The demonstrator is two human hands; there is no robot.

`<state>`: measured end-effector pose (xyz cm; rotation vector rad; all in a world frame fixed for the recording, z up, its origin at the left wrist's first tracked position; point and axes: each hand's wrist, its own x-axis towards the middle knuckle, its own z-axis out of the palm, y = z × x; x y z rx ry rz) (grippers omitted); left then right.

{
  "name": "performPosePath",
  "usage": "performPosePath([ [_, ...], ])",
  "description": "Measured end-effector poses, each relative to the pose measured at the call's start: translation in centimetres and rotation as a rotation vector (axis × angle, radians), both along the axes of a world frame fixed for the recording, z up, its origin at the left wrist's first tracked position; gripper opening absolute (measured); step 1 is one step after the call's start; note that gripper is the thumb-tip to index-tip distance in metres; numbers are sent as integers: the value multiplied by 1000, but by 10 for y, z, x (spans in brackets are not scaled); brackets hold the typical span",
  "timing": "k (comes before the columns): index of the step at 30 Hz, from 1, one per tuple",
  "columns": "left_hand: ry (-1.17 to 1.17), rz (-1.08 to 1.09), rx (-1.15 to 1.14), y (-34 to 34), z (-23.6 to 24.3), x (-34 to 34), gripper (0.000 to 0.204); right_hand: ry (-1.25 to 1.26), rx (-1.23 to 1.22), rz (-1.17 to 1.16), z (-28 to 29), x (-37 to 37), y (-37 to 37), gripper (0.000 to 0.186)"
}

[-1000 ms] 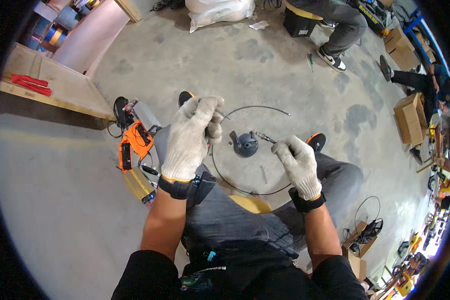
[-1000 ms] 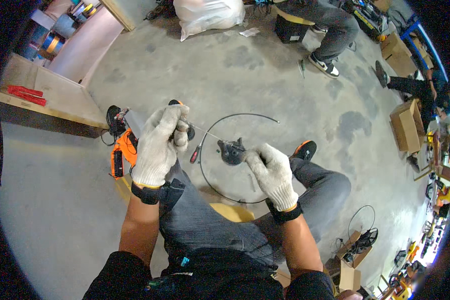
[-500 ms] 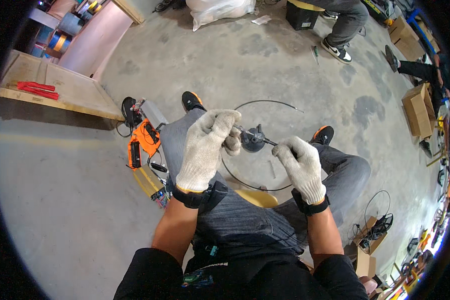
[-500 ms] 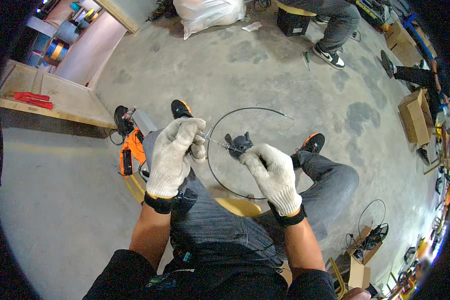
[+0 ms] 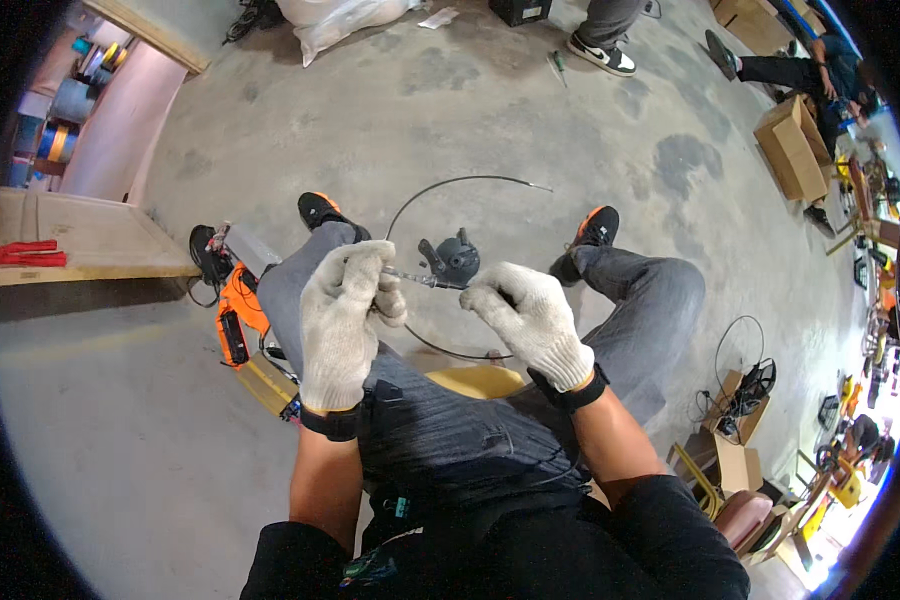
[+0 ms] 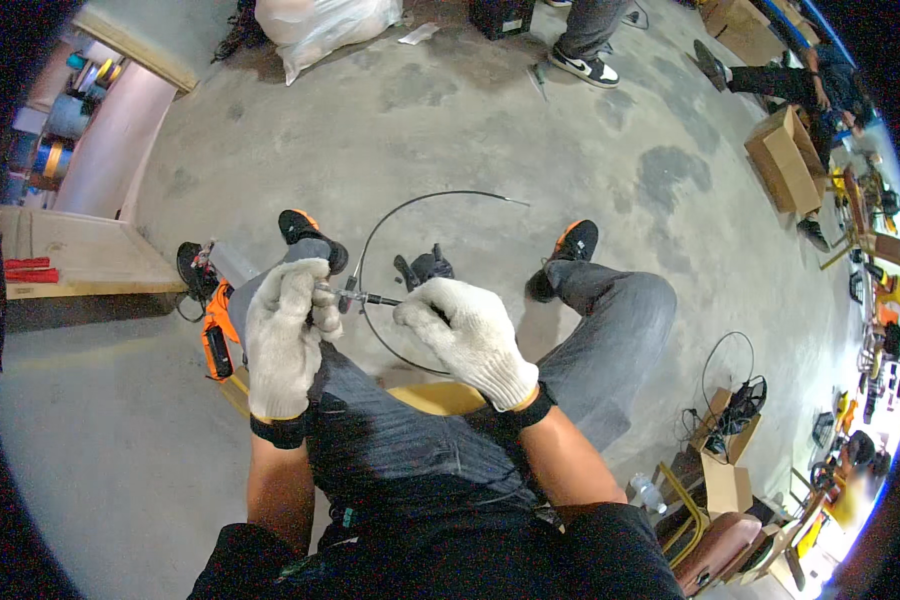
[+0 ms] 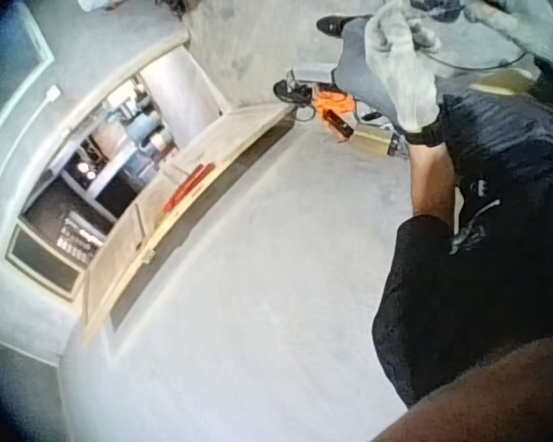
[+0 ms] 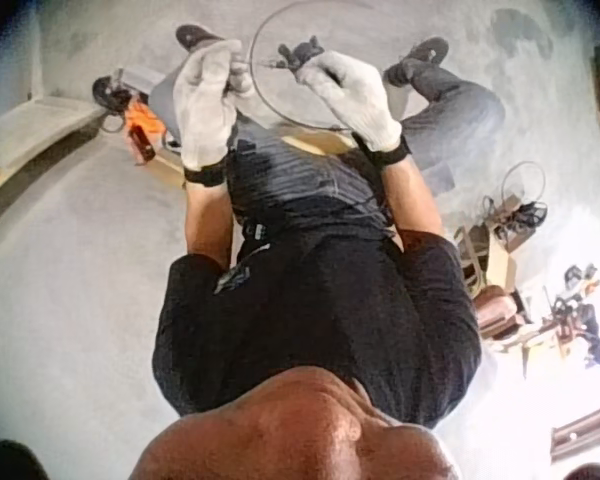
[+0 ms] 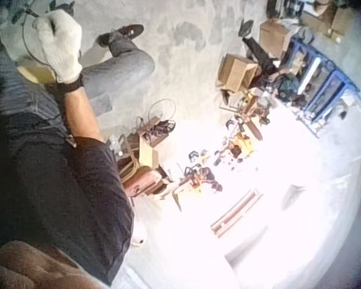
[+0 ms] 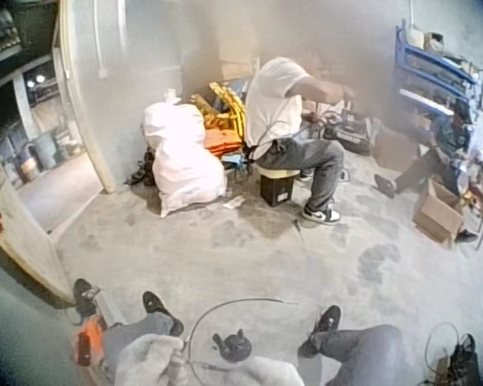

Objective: Assembling or repairing a motorcycle drum brake plate and cable while sitting.

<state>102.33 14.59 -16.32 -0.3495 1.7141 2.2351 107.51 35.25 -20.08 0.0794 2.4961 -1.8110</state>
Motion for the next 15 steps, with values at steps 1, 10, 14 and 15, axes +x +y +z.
performPosePath([
  [1, -13, 4, 36, 0, -2, 2, 28, 26, -41, 6, 0, 1, 0, 11],
  [10, 9, -46, 32, -3, -4, 5, 34, 20, -14, -22, -7, 4, 4, 12],
  [14, -11, -15, -71, 3, 0, 7, 27, 60, -48, -34, -11, 5, 4, 11],
  [15, -9, -9, -76, 4, 0, 7, 27, 24, -42, -27, -11, 5, 6, 11],
])
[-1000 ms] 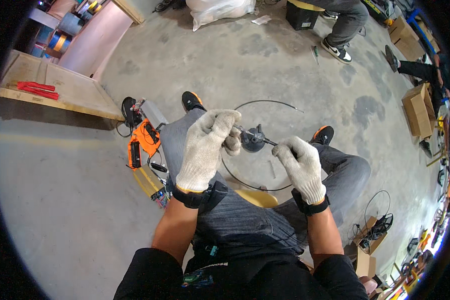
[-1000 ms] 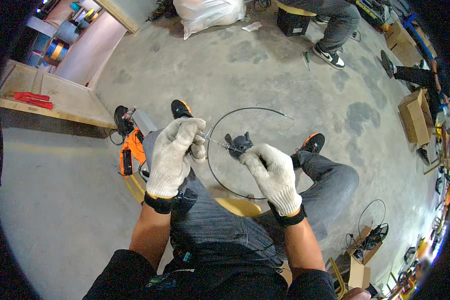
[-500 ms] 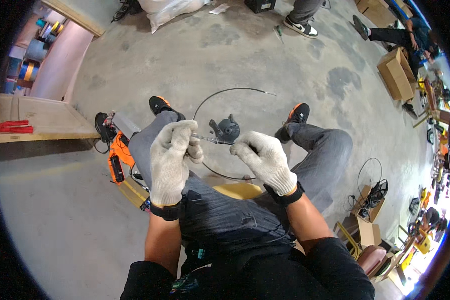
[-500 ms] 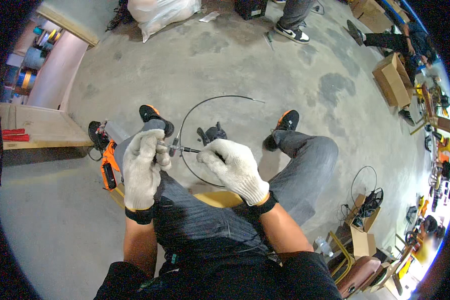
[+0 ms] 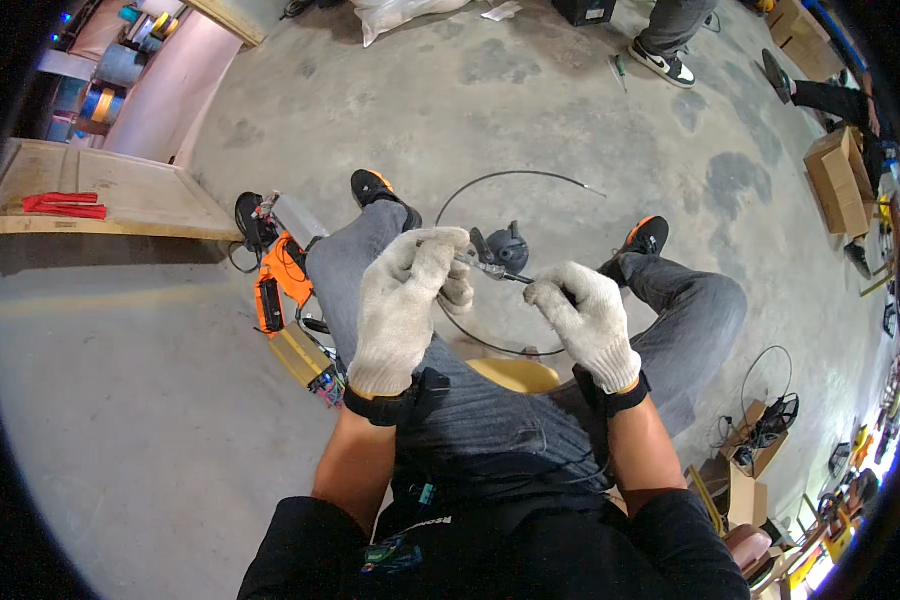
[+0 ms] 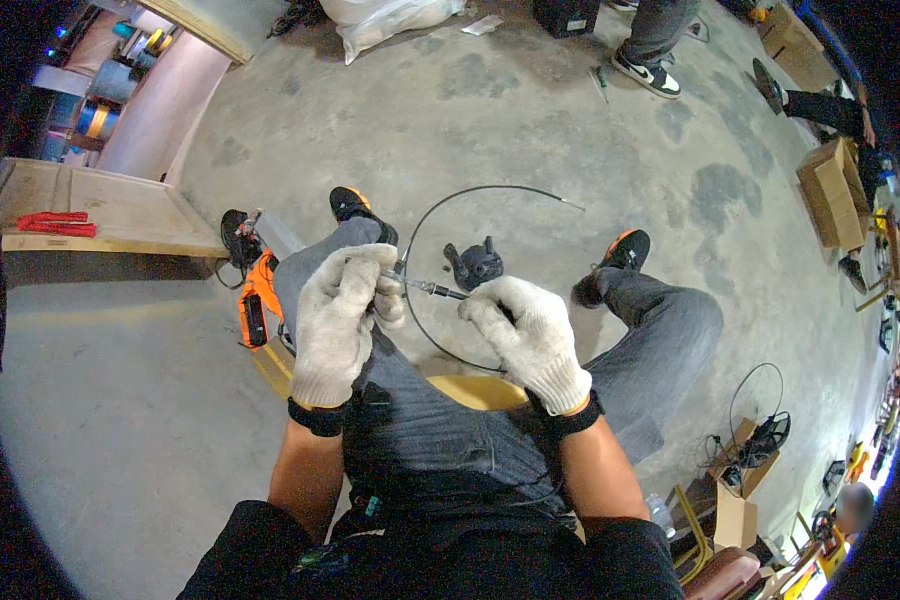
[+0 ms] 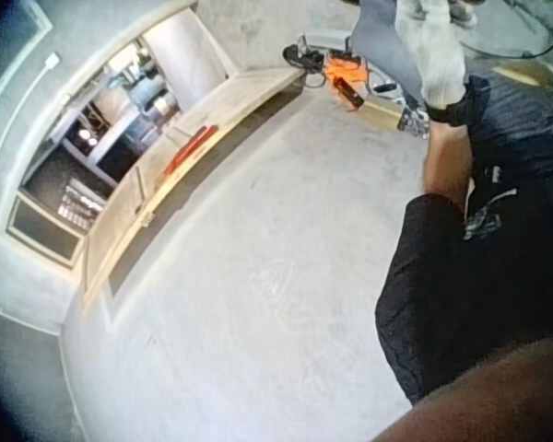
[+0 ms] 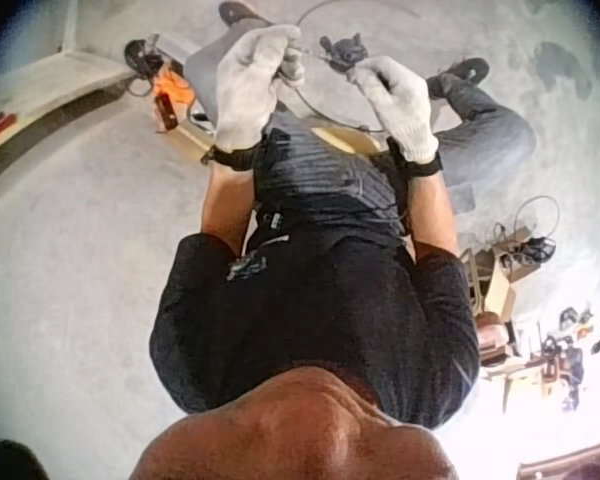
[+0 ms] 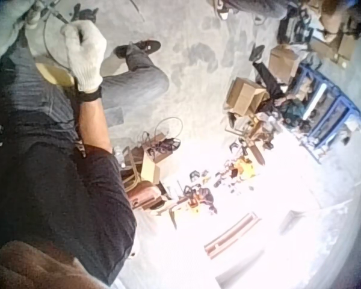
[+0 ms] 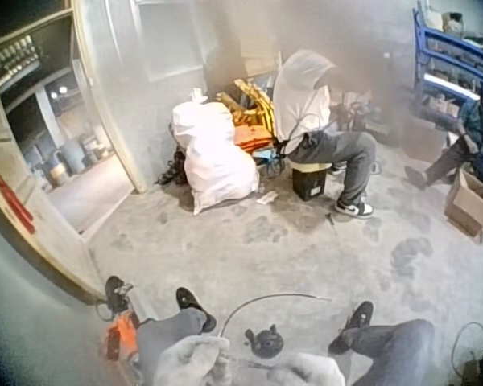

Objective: Assembling or repairing a motorcycle drum brake plate and cable while sitting.

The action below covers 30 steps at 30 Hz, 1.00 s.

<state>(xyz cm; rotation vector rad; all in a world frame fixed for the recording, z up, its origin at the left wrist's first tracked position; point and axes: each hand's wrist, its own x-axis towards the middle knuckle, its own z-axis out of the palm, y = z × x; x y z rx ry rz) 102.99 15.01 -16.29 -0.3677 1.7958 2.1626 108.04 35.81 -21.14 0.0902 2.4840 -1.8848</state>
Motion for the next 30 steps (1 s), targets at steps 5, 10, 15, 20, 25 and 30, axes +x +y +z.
performPosePath([
  [5, -22, 10, -13, 2, 2, 1, 23, -49, -4, 21, -1, 1, 3, 10],
  [10, -26, 9, -20, 3, 1, 3, 24, -87, -1, 30, -2, 2, 5, 11],
  [15, -5, -17, -9, 2, -2, 5, 24, -26, -21, 21, -5, 1, 3, 11],
  [20, 20, -46, -32, 1, -4, 6, 24, -27, -62, 1, -4, 2, 3, 10],
  [25, -9, -39, -28, 0, -3, 7, 24, -28, -33, 39, 2, 1, 5, 12],
  [30, -53, -46, -50, 4, 0, 12, 22, -74, 20, 90, 7, 0, 7, 22],
])
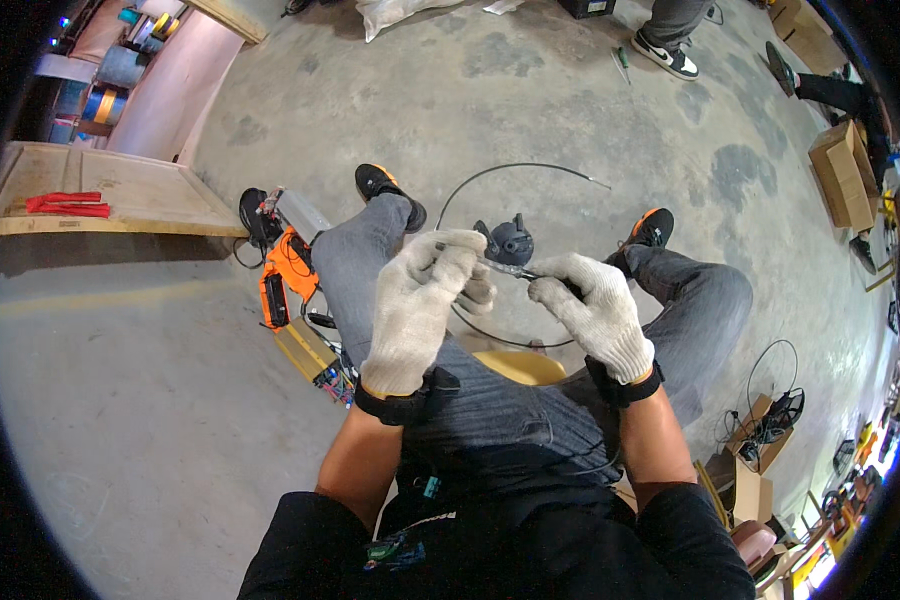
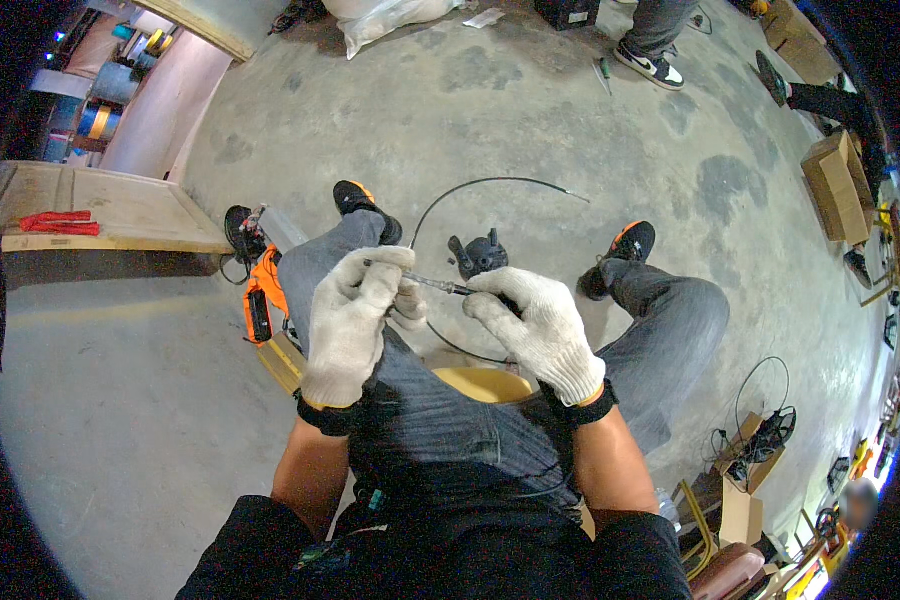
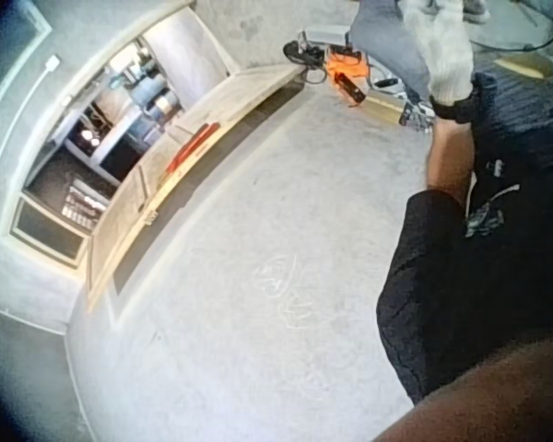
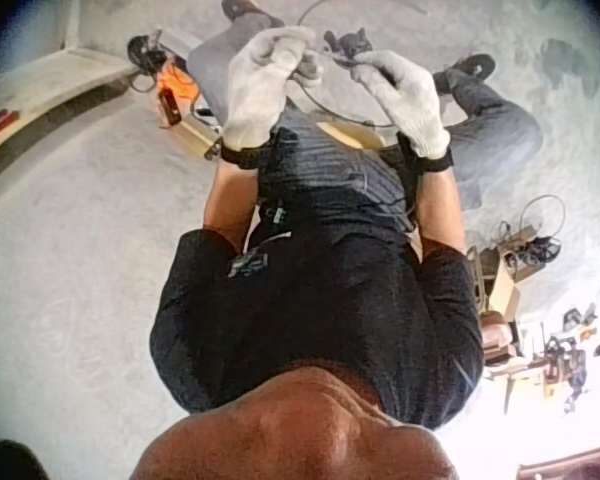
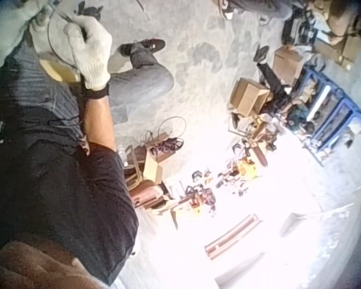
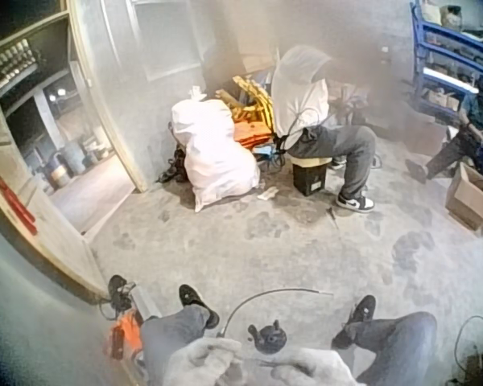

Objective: Assembling or repairing a motorcycle drum brake plate and cable while sitting.

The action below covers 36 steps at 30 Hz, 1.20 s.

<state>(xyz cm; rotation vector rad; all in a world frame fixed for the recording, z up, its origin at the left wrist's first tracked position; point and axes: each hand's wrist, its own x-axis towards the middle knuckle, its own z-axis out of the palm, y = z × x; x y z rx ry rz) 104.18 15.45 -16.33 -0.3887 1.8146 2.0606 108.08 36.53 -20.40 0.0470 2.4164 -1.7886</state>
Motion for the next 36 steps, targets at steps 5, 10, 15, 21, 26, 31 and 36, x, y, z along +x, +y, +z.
performPosePath([
  [5, 33, -82, 29, 0, 2, 4, 19, -6, -18, -9, 1, 1, -1, 22],
  [10, 68, -157, -49, -8, 8, 4, 26, 23, 34, 20, -2, 2, -2, 21],
  [15, 86, -165, -42, -9, 11, 6, 32, 63, -14, 9, -5, 2, -2, 21],
  [21, 137, -106, -73, -14, 14, 3, 29, 70, -19, 11, -6, 3, -1, 20],
  [26, 118, -142, -148, -15, 13, 3, 20, 79, -19, 19, -3, 3, 0, 19],
  [31, 174, -111, -128, -14, 6, 6, 18, 89, 45, 47, -4, 4, 1, 18],
  [36, 197, -63, -93, -18, 3, 6, 18, 96, -6, 20, -7, 3, 0, 18],
])
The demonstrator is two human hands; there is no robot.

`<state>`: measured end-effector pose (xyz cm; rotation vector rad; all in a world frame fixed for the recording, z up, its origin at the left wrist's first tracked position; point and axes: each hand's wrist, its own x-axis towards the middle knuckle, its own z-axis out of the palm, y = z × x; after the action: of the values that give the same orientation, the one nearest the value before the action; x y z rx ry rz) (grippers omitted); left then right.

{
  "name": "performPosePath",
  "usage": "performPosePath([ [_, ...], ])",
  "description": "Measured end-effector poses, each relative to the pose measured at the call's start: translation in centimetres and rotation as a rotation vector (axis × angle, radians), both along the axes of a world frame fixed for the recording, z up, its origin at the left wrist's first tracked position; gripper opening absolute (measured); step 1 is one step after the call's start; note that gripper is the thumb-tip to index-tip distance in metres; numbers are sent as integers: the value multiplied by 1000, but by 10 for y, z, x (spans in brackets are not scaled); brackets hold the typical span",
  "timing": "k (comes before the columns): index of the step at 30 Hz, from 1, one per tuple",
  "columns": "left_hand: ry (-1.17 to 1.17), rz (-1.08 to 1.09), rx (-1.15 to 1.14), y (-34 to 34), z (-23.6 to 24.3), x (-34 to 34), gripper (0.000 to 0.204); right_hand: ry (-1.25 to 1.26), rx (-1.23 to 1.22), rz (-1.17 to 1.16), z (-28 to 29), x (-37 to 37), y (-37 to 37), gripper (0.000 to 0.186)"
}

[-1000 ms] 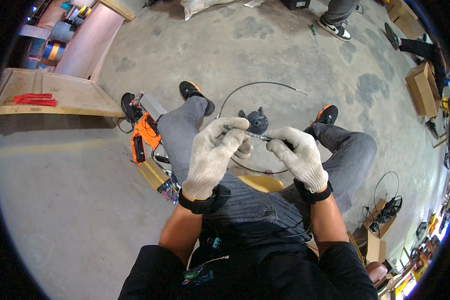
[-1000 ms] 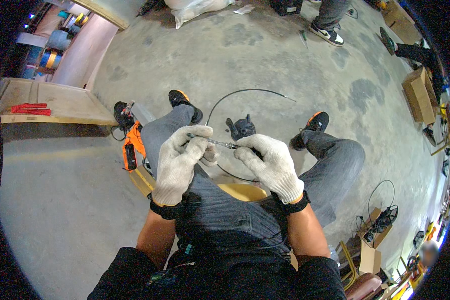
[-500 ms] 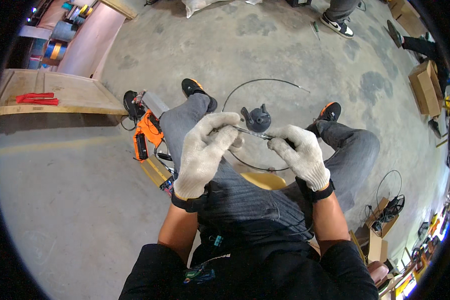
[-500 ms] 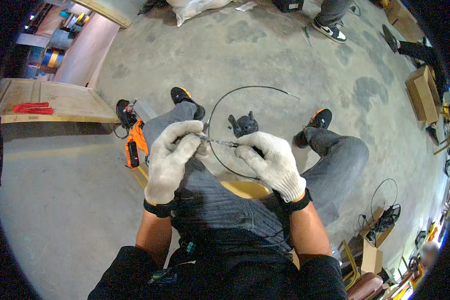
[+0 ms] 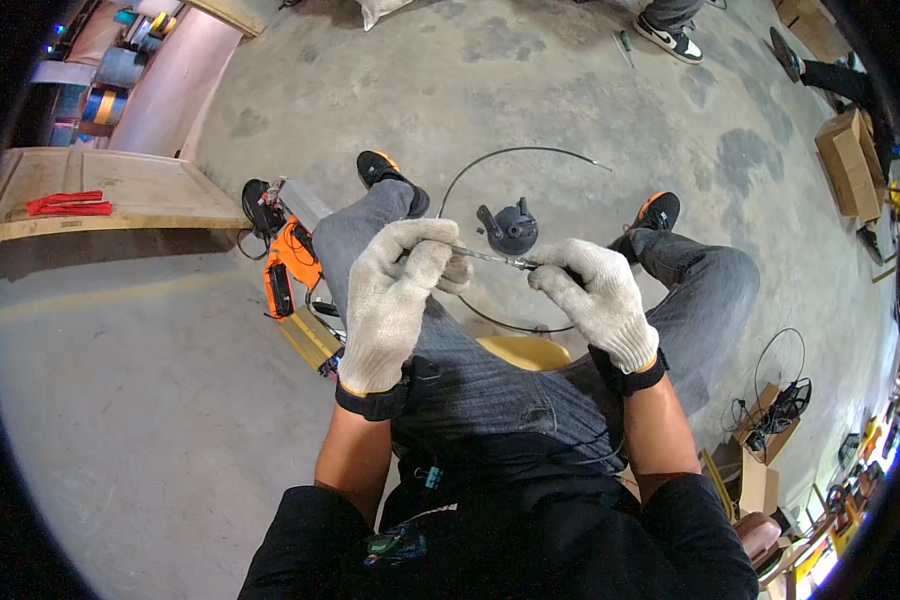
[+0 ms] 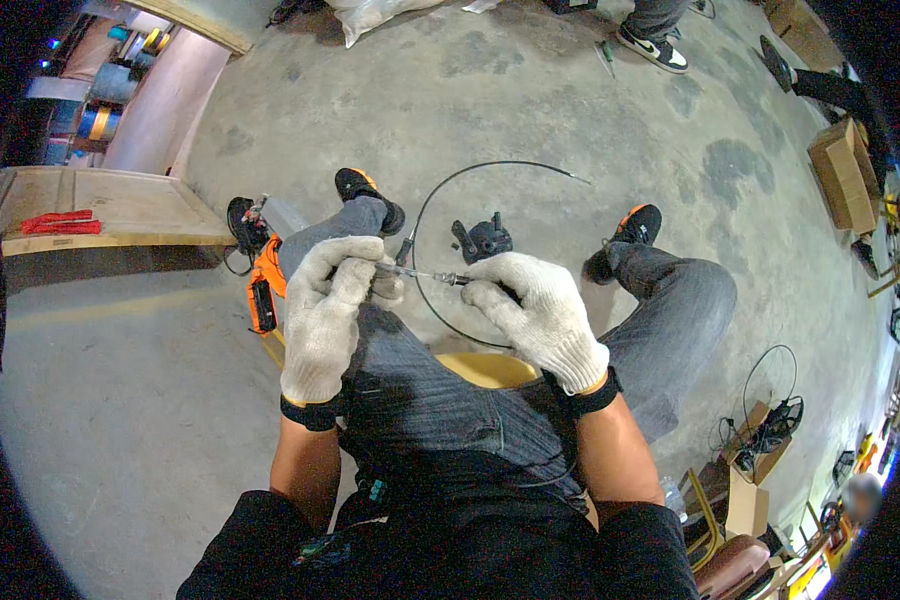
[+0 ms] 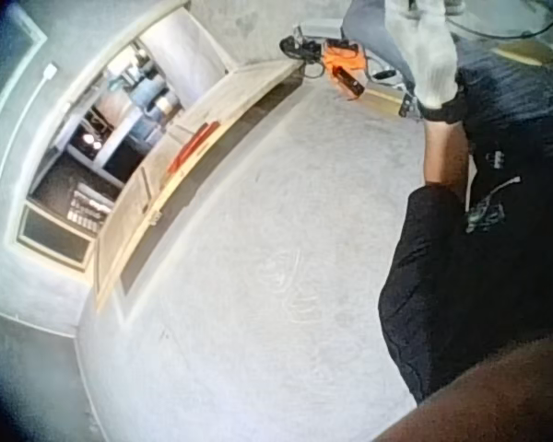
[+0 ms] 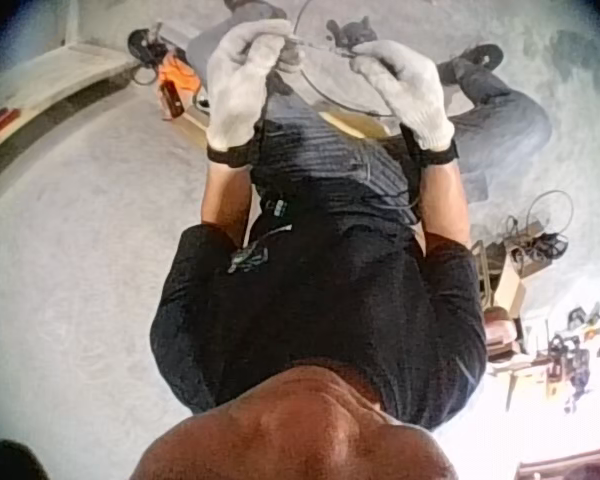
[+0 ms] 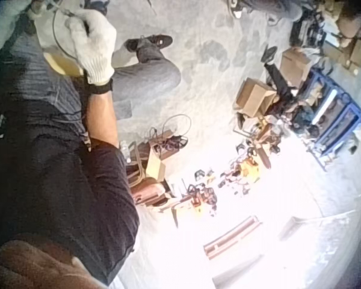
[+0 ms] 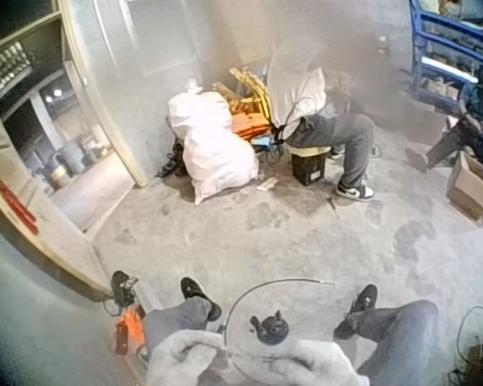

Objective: Assembling or repairing a motorcycle drum brake plate and cable while sitting.

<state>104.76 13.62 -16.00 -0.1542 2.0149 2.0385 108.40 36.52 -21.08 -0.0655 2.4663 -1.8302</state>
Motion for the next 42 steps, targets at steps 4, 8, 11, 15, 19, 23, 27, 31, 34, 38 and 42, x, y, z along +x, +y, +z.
performPosePath([
  [4, 51, 7, 37, 1, 0, 2, 17, -17, 41, 7, 1, 0, 1, 17],
  [8, 80, -12, 182, 6, 5, 8, 18, -109, 61, 20, 2, -1, 2, 16],
  [11, 136, -76, 180, 11, 8, 10, 17, -127, 47, 25, -1, -2, 1, 19],
  [15, 116, -159, 142, 17, 15, 13, 24, -80, -42, -2, -4, -1, 1, 19],
  [19, 104, -206, 70, 20, 20, 11, 28, -73, -65, 4, -3, 0, 3, 24],
  [23, 65, -173, 80, 19, 21, 10, 27, -91, -75, 30, -2, -1, 2, 27],
  [27, 64, -141, 90, 15, 17, 9, 26, -19, -38, 47, -1, -1, 3, 28],
  [31, 39, -92, 81, 16, 8, 4, 22, -44, -54, 28, 0, 0, 3, 26],
  [34, -38, -97, 61, 19, 2, 4, 20, -60, -68, 25, 0, 1, 1, 25],
  [38, -60, -67, 35, 22, -3, 5, 20, -67, -41, 33, -1, 1, 0, 24],
  [42, -31, 29, 115, 16, -5, 0, 19, -48, -62, 34, -2, 1, 2, 24],
])
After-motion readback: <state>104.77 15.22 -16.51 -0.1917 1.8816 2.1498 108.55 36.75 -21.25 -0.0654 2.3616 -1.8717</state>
